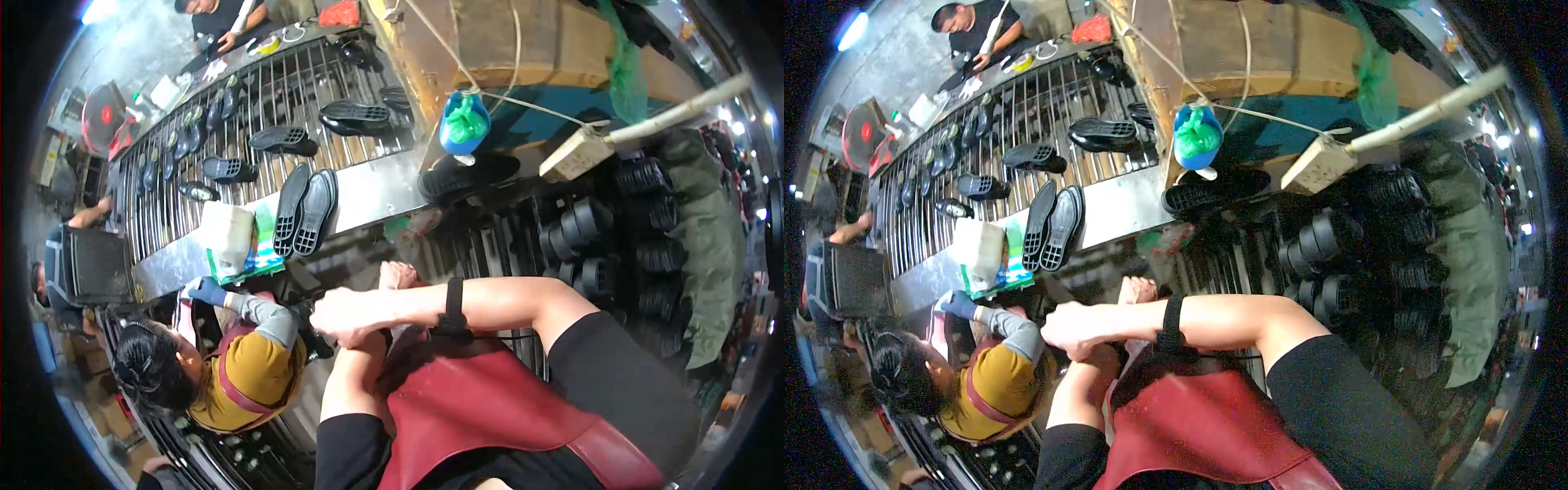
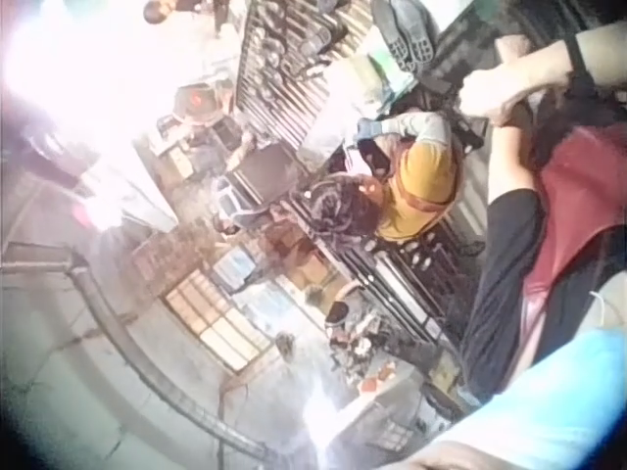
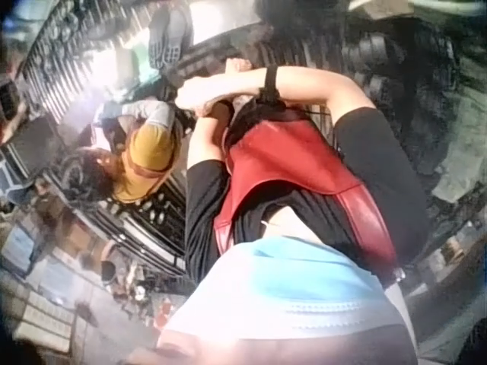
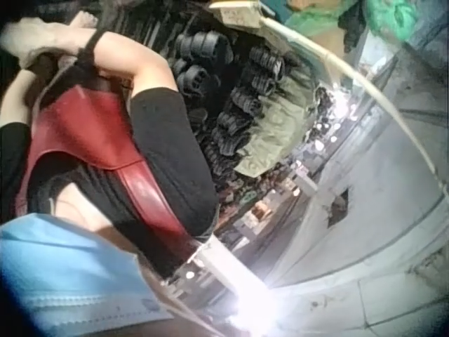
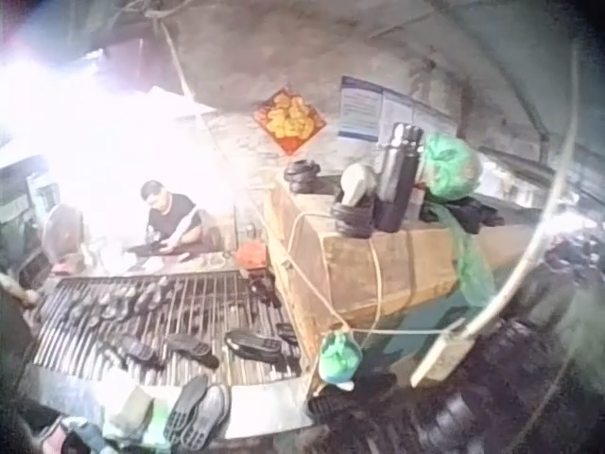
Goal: Plugging in a fan, adjusting it, and then assembling shoe components on a conveyor line.
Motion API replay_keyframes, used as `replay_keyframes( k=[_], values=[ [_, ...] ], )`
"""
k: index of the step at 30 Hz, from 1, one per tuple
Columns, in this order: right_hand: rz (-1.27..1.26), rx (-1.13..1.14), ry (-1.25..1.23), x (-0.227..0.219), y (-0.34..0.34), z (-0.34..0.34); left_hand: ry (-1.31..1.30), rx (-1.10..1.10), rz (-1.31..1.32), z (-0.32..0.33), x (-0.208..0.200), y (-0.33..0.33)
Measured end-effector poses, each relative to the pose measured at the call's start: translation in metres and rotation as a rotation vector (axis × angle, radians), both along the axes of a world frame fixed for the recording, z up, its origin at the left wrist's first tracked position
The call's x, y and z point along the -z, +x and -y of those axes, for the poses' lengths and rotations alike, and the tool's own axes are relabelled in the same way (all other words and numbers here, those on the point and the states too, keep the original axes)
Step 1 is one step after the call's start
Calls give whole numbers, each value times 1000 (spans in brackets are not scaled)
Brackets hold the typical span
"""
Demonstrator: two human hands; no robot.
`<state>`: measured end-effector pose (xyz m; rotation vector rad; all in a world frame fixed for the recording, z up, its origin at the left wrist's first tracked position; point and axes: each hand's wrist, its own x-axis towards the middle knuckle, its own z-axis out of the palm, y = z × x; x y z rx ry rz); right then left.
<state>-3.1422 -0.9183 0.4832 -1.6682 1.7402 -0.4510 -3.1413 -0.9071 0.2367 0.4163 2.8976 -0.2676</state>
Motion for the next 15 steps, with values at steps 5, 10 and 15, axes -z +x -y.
replay_keyframes(
  k=[5,10,15],
  values=[
    [23,55,7,-1,-45,15,17,-38,25,7,-7,-40],
    [-315,155,-14,-77,-81,-14,411,-380,-119,71,-66,-20],
    [-163,609,-199,-104,-105,-64,828,-748,-537,124,-137,-153]
  ],
)
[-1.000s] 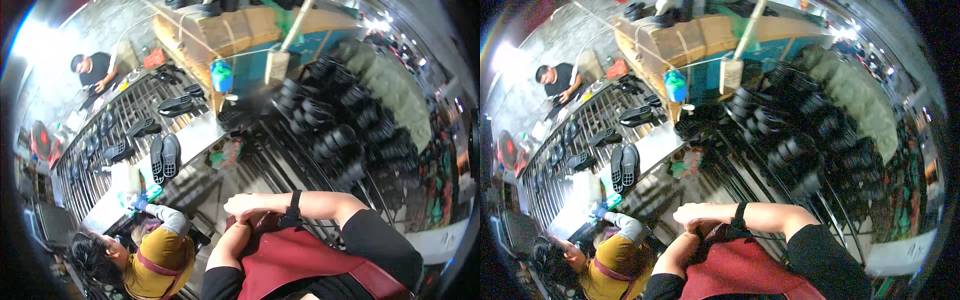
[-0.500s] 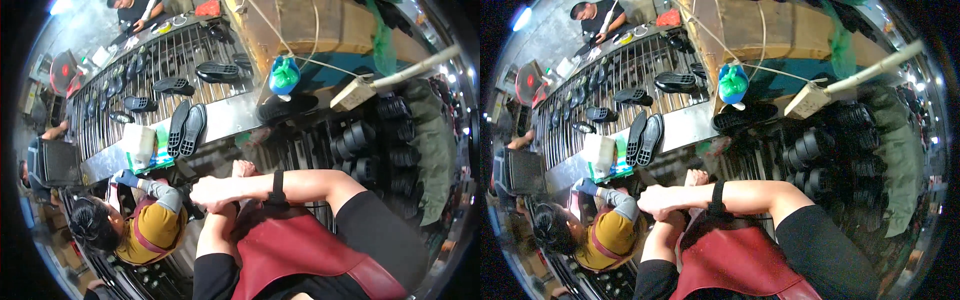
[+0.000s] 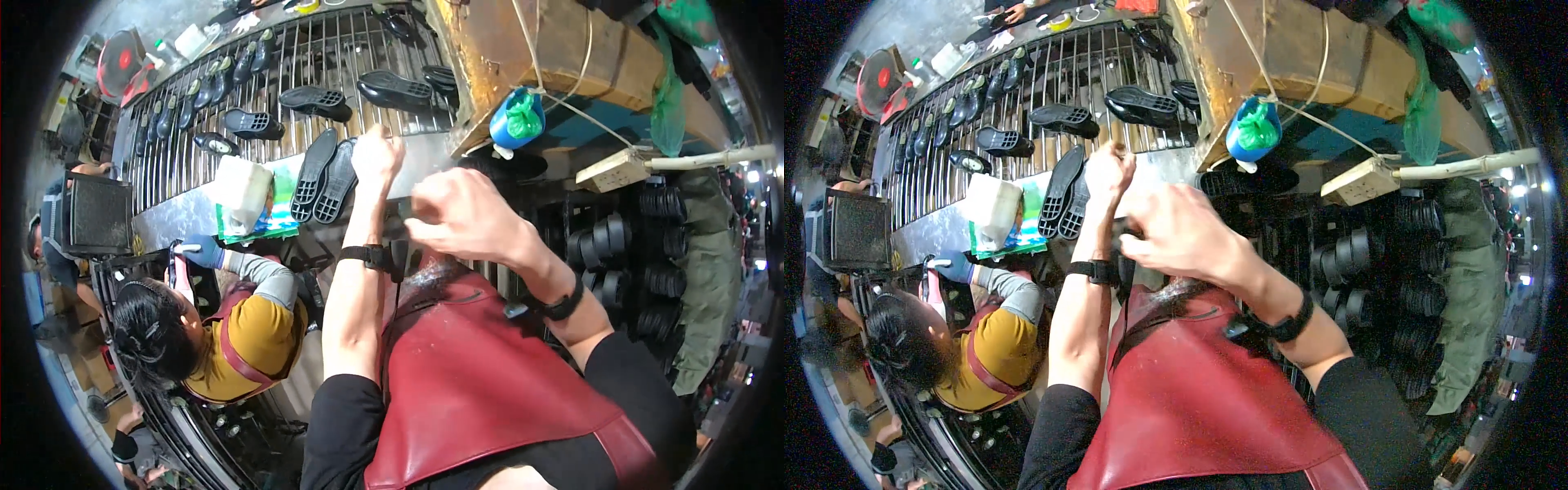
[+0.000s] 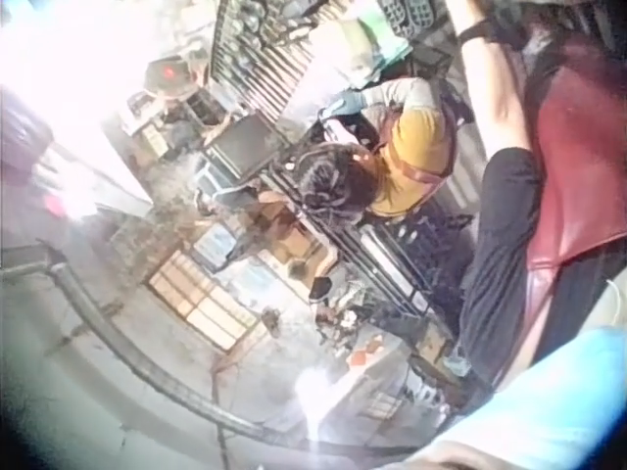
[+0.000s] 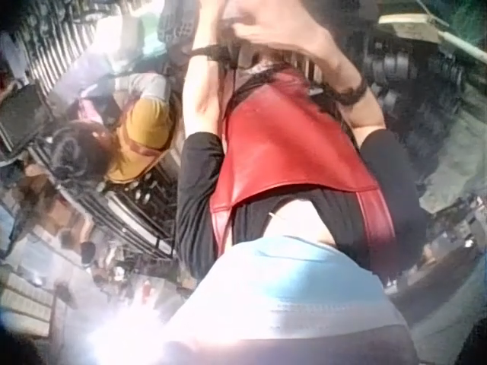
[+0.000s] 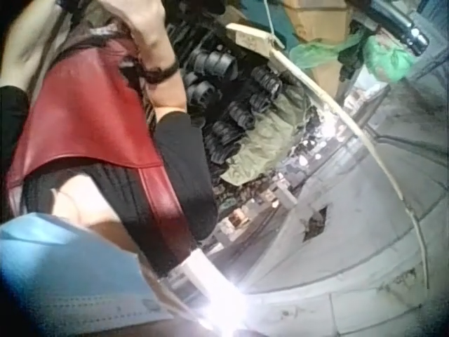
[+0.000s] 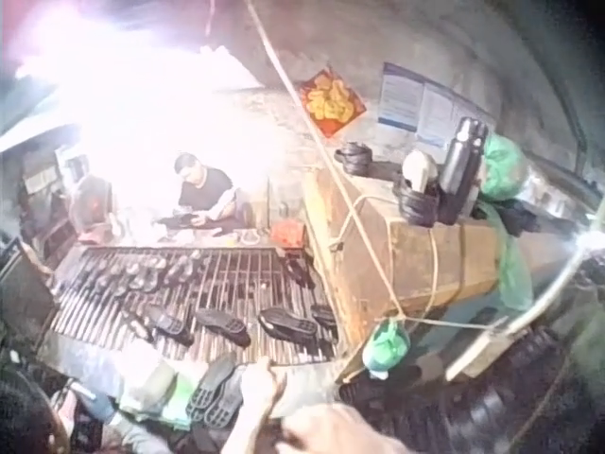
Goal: Plugging in a fan, adjusting it, and then assembling shoe components on a conveyor line.
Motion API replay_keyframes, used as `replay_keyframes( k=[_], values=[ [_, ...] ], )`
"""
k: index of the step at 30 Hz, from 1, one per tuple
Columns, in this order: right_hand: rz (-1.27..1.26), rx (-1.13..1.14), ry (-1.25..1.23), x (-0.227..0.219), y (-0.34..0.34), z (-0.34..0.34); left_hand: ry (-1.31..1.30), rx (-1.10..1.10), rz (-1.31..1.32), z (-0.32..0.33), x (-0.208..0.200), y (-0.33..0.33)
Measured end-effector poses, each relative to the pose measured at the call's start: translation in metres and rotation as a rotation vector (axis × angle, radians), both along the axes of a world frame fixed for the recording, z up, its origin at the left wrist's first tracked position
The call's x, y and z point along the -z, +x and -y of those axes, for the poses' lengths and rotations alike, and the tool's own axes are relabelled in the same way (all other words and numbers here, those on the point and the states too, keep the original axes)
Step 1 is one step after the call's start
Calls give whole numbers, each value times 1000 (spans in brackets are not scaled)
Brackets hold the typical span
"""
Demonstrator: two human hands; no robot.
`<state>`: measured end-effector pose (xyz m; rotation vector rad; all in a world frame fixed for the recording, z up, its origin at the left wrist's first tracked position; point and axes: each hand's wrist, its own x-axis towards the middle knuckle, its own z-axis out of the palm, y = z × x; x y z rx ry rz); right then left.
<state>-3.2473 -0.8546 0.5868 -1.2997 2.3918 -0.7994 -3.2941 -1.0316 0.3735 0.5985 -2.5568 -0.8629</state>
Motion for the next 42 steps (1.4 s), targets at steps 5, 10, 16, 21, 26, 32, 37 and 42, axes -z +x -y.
replay_keyframes(
  k=[5,10,16,21,26,32,37,42],
  values=[
    [-62,34,-473,21,38,-8,150,-101,-182,22,-95,-28],
    [-283,-144,-320,17,64,32,31,-82,-207,24,-128,-31],
    [29,370,-432,32,78,12,405,-139,-456,57,-124,-37],
    [1257,427,-658,53,73,30,740,-78,-691,56,-142,-36],
    [1156,426,-648,44,80,41,531,-118,-620,55,-147,-29],
    [1134,400,-669,52,81,39,292,-186,-608,49,-160,-21],
    [991,440,-735,50,89,34,59,-171,-401,41,-178,-18],
    [979,468,-797,23,98,31,-62,-112,-344,28,-183,-27]
  ],
)
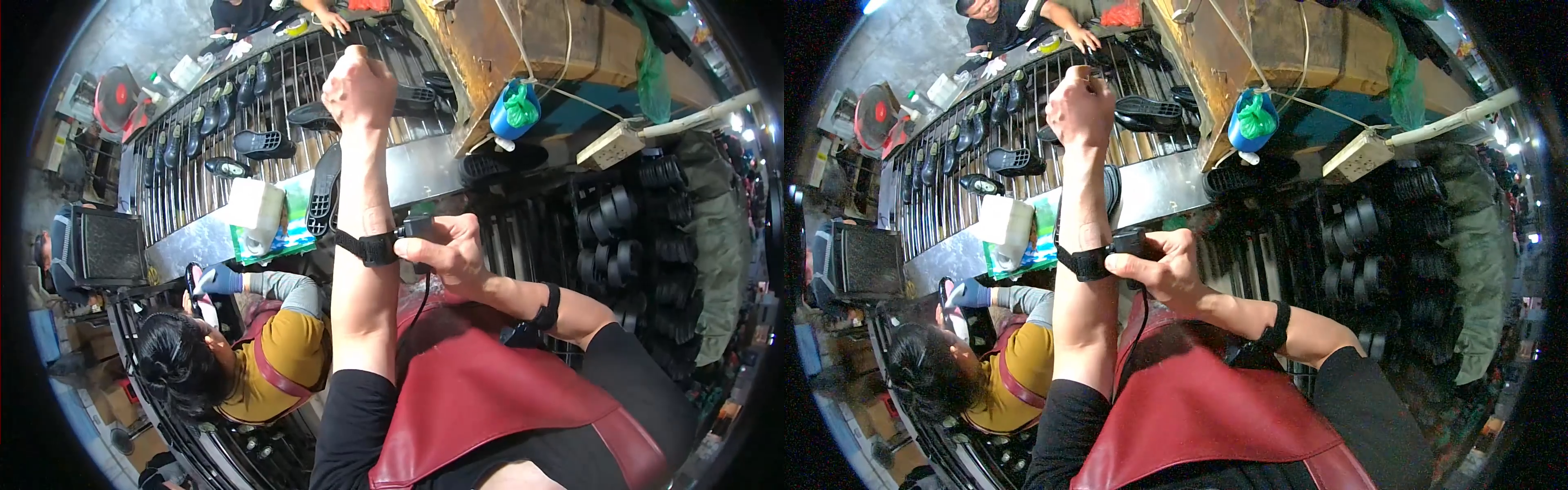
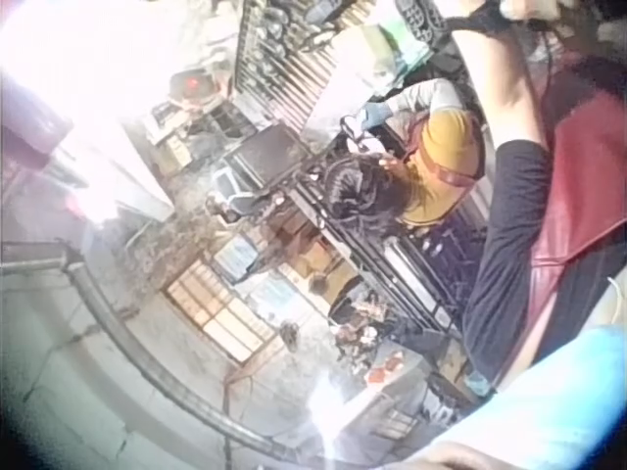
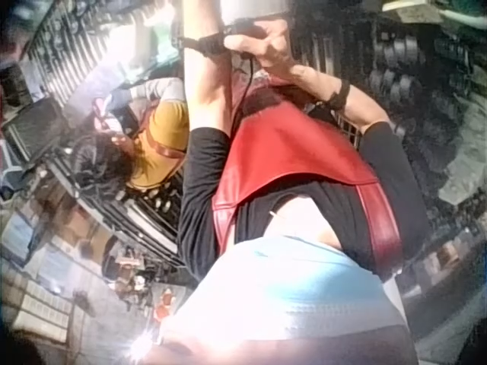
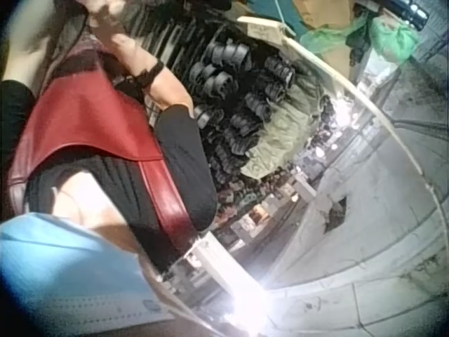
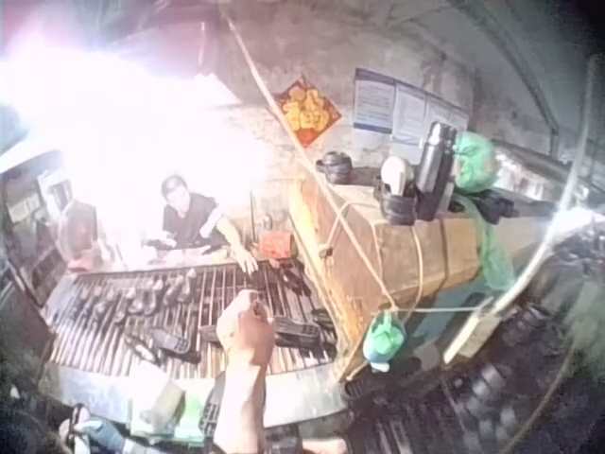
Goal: Plugging in a fan, adjusting it, and then assembling shoe components on a conveyor line.
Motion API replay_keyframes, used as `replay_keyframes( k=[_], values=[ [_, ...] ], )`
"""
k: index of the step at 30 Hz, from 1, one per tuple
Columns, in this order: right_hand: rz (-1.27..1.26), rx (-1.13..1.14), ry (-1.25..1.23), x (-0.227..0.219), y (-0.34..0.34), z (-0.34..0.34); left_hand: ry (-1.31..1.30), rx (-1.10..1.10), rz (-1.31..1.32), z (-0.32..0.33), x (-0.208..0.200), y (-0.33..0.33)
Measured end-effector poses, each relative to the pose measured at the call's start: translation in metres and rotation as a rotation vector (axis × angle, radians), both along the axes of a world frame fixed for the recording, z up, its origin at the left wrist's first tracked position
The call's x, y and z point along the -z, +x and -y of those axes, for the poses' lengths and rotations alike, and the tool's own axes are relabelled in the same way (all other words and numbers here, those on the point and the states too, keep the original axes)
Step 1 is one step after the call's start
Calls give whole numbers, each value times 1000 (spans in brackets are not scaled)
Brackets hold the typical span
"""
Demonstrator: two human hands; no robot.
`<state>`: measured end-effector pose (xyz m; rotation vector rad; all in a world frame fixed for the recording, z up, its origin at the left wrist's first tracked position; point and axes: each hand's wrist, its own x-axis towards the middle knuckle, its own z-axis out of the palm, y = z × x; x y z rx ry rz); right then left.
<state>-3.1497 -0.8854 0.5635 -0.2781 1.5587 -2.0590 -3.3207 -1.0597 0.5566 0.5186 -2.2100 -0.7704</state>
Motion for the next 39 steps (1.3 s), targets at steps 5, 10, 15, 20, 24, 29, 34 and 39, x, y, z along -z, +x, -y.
replay_keyframes(
  k=[5,10,15,20,24,29,34,39],
  values=[
    [-29,-35,107,-3,7,-7,-138,81,-73,-10,-2,-9],
    [82,41,35,22,2,-10,85,31,-177,-17,-13,-17],
    [23,-260,208,31,-43,-25,165,292,-291,-16,-18,-13],
    [399,214,15,45,-143,-19,441,546,-249,-36,-44,75],
    [220,408,251,82,-184,-5,399,774,24,-86,-21,135],
    [129,439,565,110,-196,20,107,882,235,-143,-18,161],
    [-22,393,660,128,-199,30,223,870,316,-142,9,157],
    [-79,385,810,177,-167,9,522,815,407,-135,19,163]
  ],
)
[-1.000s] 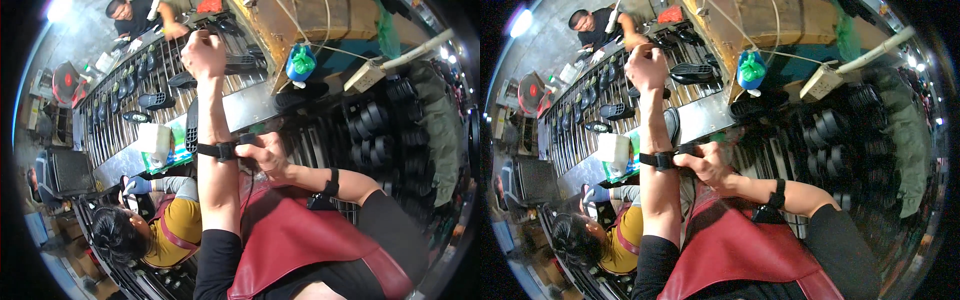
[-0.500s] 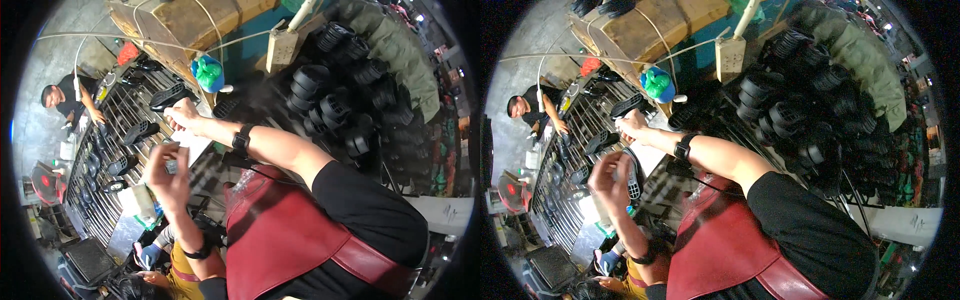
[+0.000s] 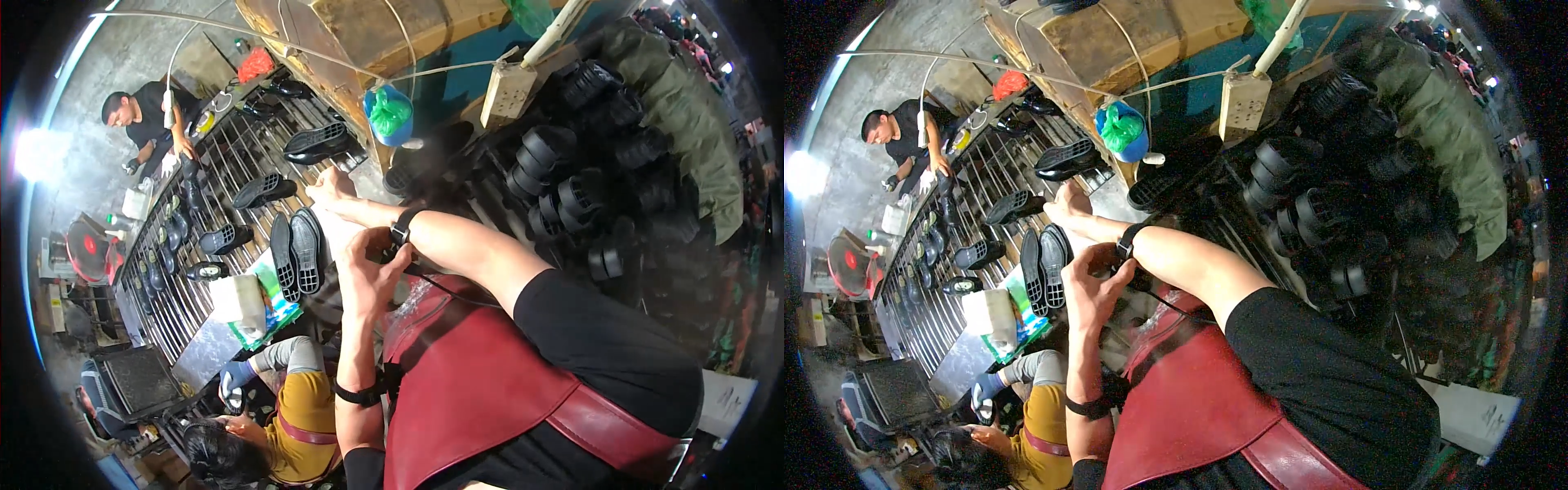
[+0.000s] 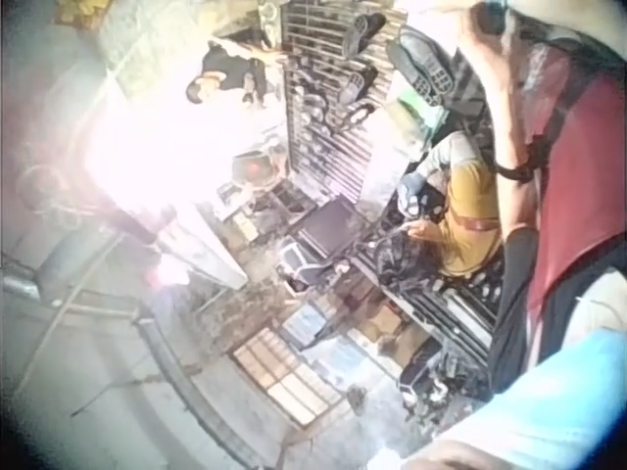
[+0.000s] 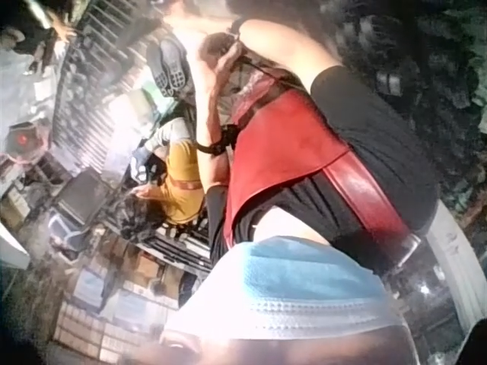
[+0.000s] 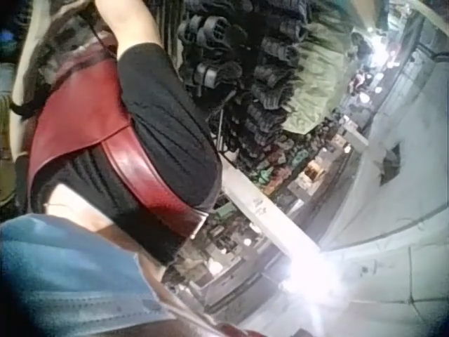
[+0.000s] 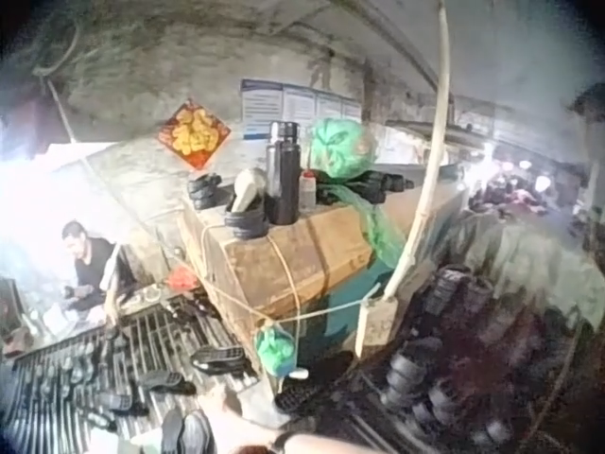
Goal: Plugging in a fan, adjusting it, and then assembling shoe components on a conveyor line.
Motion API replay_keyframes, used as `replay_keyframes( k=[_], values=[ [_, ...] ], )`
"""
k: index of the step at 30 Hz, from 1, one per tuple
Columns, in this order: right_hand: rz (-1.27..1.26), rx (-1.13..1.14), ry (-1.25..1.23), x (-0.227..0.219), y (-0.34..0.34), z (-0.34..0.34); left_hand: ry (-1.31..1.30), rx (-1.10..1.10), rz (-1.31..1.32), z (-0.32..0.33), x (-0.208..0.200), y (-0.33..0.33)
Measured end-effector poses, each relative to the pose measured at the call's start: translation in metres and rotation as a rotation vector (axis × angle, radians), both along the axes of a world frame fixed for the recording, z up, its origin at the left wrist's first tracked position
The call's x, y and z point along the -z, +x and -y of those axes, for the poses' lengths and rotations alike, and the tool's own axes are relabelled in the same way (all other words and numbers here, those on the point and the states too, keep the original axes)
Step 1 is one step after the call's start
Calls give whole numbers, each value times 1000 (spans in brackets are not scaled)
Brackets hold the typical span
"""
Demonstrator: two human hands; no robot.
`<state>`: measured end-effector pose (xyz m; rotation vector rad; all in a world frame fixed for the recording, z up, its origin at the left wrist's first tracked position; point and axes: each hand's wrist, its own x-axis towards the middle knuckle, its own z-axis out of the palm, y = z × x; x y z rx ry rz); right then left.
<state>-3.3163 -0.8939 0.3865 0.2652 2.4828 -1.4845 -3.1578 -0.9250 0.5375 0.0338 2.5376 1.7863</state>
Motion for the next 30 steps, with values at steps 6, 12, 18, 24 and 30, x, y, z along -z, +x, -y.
replay_keyframes(
  k=[6,12,18,24,30],
  values=[
    [-33,-10,146,17,-35,33,-67,4,-216,-3,23,0],
    [-145,-116,184,-11,-25,17,-103,-15,-209,-12,3,15],
    [-383,-440,323,-5,-3,20,-52,-52,-137,-19,-15,5],
    [-475,-574,262,-3,4,24,-67,-22,-18,-16,-7,2],
    [-500,-569,125,-10,23,17,-51,82,22,-5,-12,-4]
  ],
)
